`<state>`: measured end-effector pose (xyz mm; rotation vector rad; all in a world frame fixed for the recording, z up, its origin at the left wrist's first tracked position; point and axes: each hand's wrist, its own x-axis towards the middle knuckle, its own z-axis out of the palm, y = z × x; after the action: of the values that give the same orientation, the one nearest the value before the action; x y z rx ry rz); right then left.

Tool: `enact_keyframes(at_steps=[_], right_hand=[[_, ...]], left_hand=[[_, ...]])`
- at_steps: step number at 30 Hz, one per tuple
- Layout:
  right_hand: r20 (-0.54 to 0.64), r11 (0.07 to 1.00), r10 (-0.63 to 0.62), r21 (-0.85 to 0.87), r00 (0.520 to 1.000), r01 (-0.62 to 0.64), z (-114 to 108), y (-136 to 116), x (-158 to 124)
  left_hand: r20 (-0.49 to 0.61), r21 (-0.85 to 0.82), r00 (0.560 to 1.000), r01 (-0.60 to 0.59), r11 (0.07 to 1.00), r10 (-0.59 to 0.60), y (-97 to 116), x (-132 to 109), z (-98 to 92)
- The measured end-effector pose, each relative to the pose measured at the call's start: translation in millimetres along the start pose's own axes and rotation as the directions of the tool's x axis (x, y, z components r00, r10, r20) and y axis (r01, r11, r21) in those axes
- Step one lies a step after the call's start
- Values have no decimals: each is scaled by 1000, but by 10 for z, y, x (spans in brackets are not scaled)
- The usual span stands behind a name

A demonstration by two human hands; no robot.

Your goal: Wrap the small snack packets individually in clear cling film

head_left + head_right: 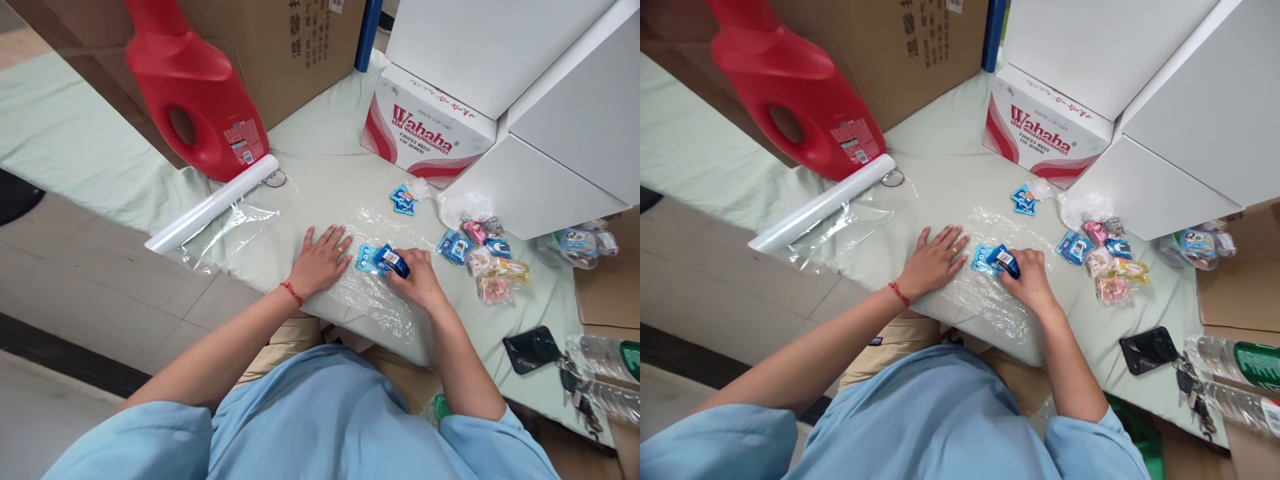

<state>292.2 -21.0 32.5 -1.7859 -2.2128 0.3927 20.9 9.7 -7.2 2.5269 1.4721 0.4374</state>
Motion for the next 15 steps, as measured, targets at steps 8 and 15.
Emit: enact_keyframes(at_steps=[8, 15], right_hand=[[178, 982, -161, -65, 971, 175, 93, -284, 312], [165, 970, -131, -184, 978, 161, 35, -289, 227]], left_hand=[[-5, -3, 1000, 7, 1000, -7, 14, 3, -17], [-18, -19, 1000, 11, 1000, -12, 20, 4, -24]])
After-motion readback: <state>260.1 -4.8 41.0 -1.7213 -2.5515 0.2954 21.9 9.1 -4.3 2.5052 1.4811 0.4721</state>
